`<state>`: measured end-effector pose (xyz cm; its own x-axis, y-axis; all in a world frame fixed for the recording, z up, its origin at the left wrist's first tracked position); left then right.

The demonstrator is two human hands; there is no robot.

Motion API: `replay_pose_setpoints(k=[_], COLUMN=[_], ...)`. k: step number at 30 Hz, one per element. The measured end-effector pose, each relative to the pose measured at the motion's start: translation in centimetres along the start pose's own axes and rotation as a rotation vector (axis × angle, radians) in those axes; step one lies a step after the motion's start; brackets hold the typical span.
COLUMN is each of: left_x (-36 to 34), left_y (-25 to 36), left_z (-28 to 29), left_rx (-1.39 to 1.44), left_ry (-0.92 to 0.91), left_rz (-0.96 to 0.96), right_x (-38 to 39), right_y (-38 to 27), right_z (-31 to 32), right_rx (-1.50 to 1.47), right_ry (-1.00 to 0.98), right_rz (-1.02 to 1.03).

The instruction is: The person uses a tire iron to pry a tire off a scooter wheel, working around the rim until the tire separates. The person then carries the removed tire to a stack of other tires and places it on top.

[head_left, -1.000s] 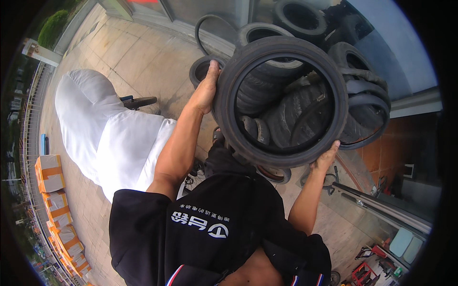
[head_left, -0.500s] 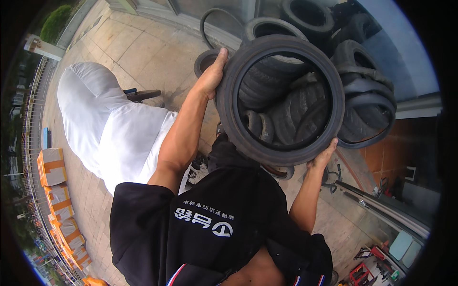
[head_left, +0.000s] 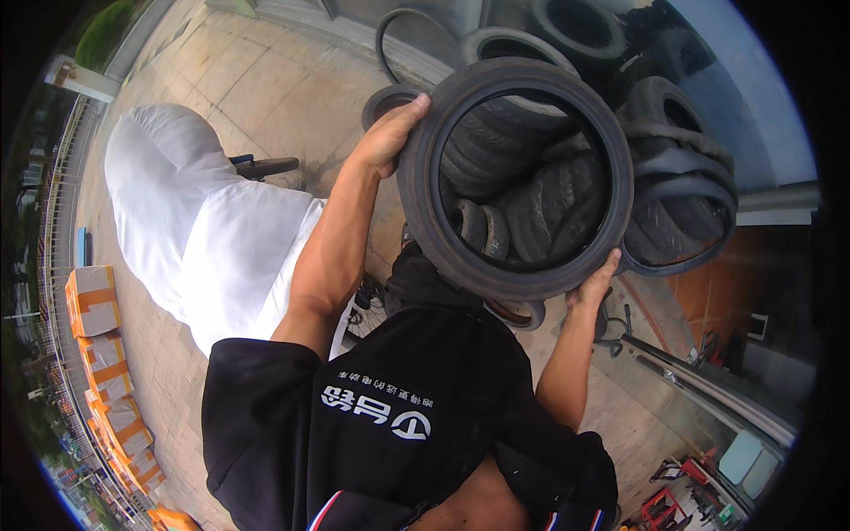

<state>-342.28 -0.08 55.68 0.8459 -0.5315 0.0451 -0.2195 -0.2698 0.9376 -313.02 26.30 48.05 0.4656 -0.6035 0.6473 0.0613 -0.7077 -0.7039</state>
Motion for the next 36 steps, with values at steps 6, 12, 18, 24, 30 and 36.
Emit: replay_pose_setpoints(k=[6, 12, 18, 24, 30, 36], left_x=[0.5, 0.7, 0.7, 0.5, 0.1, 0.2], left_y=[0.8, 1.6, 2.7, 3.4, 3.0, 2.3], left_z=[0.3, 0.0, -0.8, -1.2, -0.7, 0.7], left_rx=[-0.073, -0.074, -0.059, -0.055, -0.057, -0.127], left_ry=[-0.012, 0.008, 0.019, 0.005, -0.03, -0.041], left_rz=[-0.015, -0.022, -0.014, -0.003, -0.019, -0.038], right_x=[0.0, -0.3, -1.4, -2.1, -2.0, -1.7], right_y=[0.4, 1.1, 3.2, 4.6, 4.6, 4.4], right_z=[-0.3, 0.0, 0.6, 0.8, 0.4, -0.8], right_rx=[0.009, 0.036, 0.05, 0.065, 0.067, 0.108], right_ry=[-0.001, 0.003, -0.078, -0.148, -0.189, -0.213], right_rz=[0.018, 0.003, -0.014, -0.02, -0.01, -0.008])
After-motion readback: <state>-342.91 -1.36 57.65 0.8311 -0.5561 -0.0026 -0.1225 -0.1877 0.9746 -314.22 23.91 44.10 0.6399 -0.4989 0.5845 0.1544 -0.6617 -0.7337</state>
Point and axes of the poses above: each hand's wrist, its own x-axis away from the middle knuckle, its own z-axis out of the back of the hand, y = z × x, the point moved 7 cm from there along -x, towards the middle knuckle, and after that the axes turned 15 degrees about -z, right-handed, at the moved point
